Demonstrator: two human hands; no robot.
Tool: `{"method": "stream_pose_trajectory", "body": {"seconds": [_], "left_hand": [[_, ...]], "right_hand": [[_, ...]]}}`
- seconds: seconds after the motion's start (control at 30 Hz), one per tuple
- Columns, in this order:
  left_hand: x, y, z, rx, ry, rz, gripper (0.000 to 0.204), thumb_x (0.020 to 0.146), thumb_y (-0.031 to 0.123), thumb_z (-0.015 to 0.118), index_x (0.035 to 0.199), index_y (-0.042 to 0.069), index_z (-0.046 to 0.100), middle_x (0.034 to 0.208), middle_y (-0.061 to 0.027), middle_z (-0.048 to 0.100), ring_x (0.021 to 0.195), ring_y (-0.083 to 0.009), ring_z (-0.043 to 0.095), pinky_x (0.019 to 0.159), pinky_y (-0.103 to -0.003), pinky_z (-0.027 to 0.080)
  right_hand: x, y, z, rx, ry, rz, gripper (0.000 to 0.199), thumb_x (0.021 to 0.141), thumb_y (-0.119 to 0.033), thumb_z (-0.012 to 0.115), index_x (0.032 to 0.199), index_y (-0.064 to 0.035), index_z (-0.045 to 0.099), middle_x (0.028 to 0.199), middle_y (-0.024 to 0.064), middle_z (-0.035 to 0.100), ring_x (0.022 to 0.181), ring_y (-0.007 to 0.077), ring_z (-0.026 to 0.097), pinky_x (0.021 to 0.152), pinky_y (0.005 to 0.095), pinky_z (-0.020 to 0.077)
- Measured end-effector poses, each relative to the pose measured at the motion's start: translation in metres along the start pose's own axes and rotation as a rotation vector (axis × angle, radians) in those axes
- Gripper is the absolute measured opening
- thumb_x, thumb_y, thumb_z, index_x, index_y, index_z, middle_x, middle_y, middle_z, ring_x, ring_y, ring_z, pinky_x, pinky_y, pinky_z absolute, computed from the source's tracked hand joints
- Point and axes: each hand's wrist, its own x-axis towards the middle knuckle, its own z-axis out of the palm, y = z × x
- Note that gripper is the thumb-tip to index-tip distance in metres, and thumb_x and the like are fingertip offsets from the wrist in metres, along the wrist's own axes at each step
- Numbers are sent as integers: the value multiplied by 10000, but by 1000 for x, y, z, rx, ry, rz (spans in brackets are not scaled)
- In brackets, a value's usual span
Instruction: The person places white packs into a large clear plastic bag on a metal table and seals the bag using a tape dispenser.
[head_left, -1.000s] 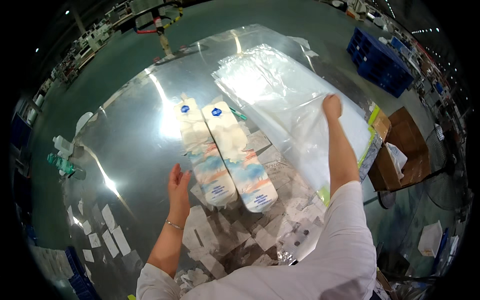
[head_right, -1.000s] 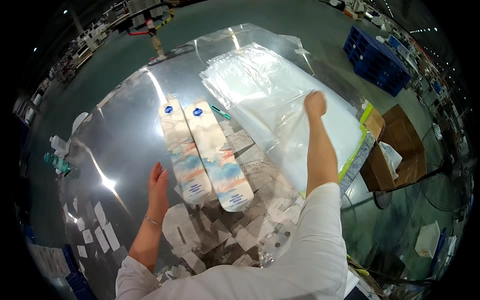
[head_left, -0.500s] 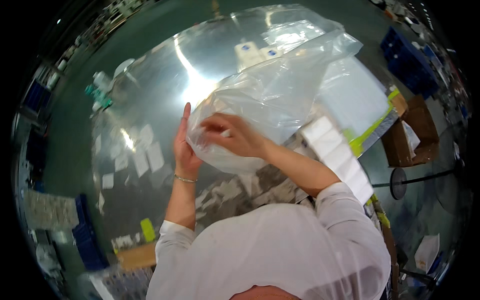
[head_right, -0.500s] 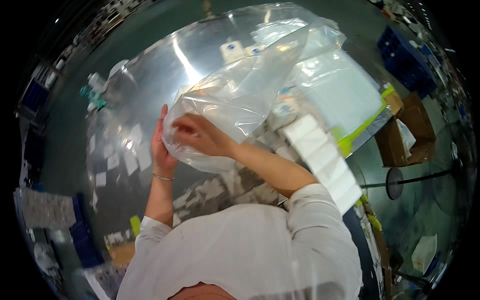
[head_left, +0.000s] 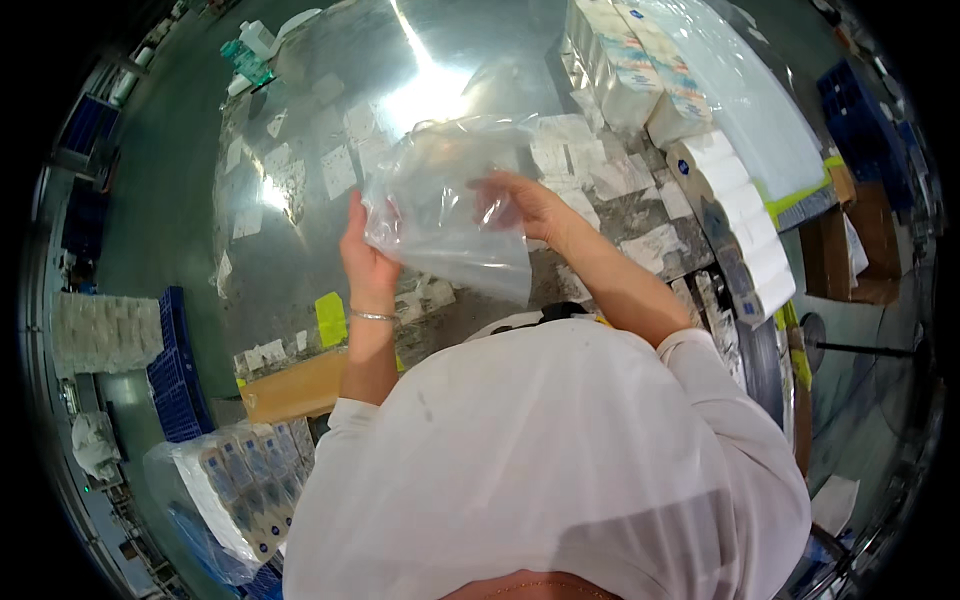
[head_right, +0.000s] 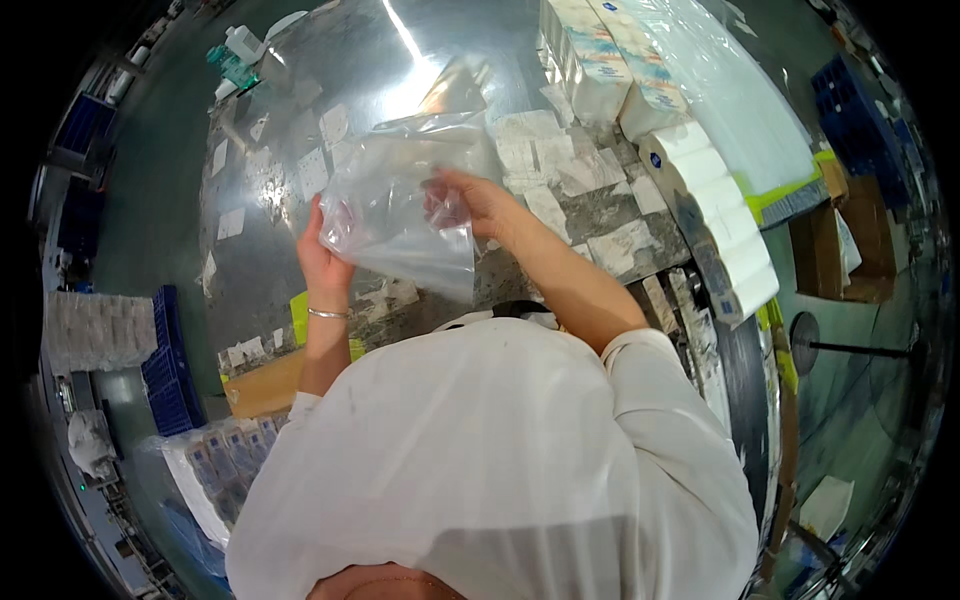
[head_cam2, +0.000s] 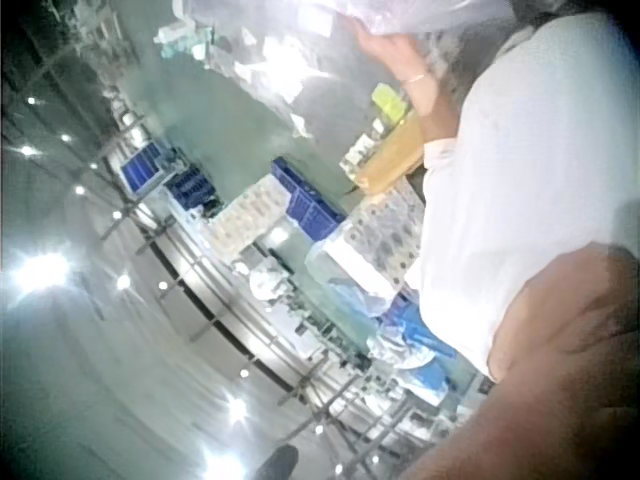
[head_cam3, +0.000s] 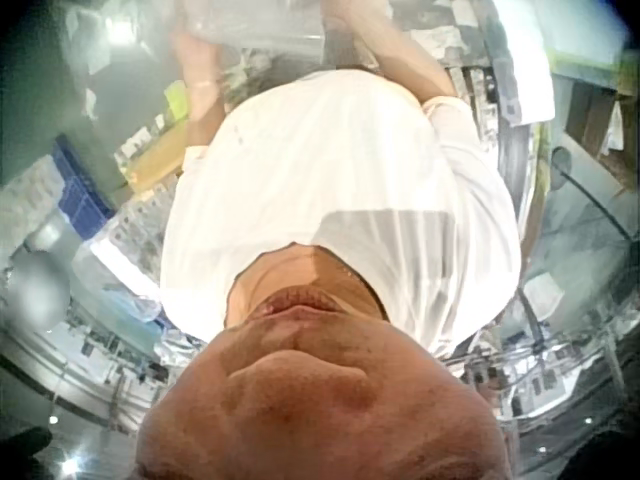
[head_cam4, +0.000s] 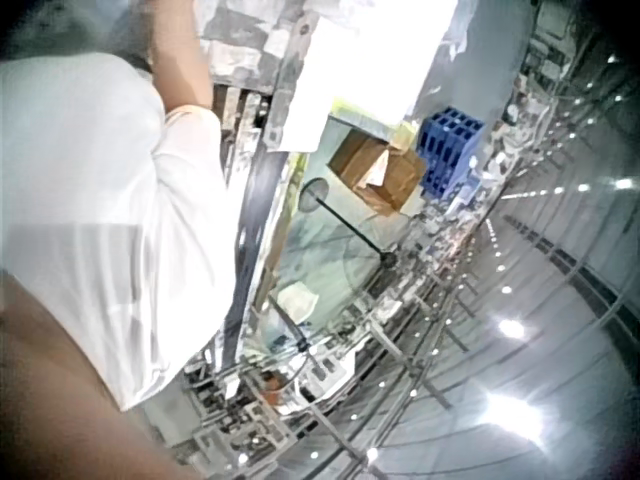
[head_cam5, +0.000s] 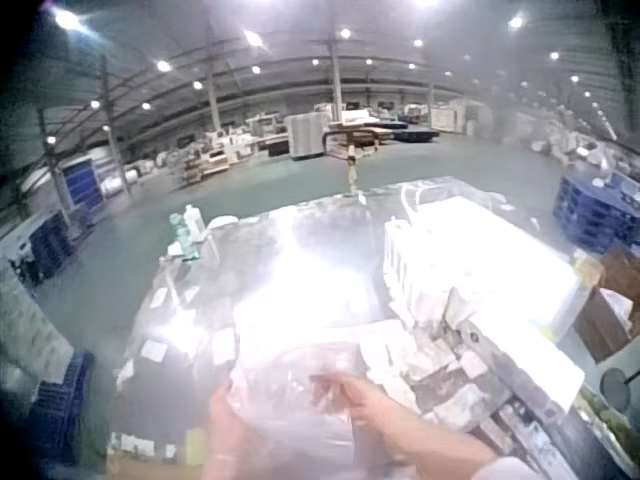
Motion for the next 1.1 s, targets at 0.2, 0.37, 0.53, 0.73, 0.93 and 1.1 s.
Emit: {"method": "stream_pose_trajectory", "body": {"seconds": [0.2,0.37,0.53,0.73,0.93,1.1], "left_hand": [[24,13,-76,652,320,521,425,843,106,501,1250,47,391,1157,-172,464,973,-291,525,837,-395,451],[35,-5,-42,1782,860,514,504,740,140,655,1181,9,448,1194,-166,406,1015,-286,471,840,-378,409],[-38,-55,53,1555,-218,380,506,747,232,682,1140,9,455,1187,-135,388,1015,-215,460,750,-317,456],[-8,-64,25,967,-357,-4,254,868,170,545,1045,-10,507,990,-114,556,912,-169,546,735,-295,493],[99,59,-30,153,237,-122,118,858,81,450,869,9,543,804,-65,572,713,-163,567,616,-272,479],[94,95,27,782,138,212,101,879,123,442,820,86,515,643,48,447,548,-39,431,445,-178,332]], "right_hand": [[-26,18,23,-326,80,-25,158,842,-101,571,939,23,575,840,105,614,747,170,598,643,277,507],[-51,9,24,-442,249,-201,191,804,-158,628,888,13,607,685,34,564,585,104,530,520,226,446],[-39,4,26,-765,712,-407,266,755,-289,667,665,-61,564,583,6,510,493,84,443,436,255,347],[-36,-3,49,-627,389,-413,432,725,-364,677,548,-29,472,531,48,484,483,119,453,424,296,373],[-119,-30,-86,-1366,1111,-392,268,736,-301,635,711,-35,608,640,122,576,604,264,567,557,367,451],[-171,-61,-56,-1795,1200,-316,539,734,-342,639,1132,-8,495,1151,200,507,1040,303,500,872,407,401]]}}
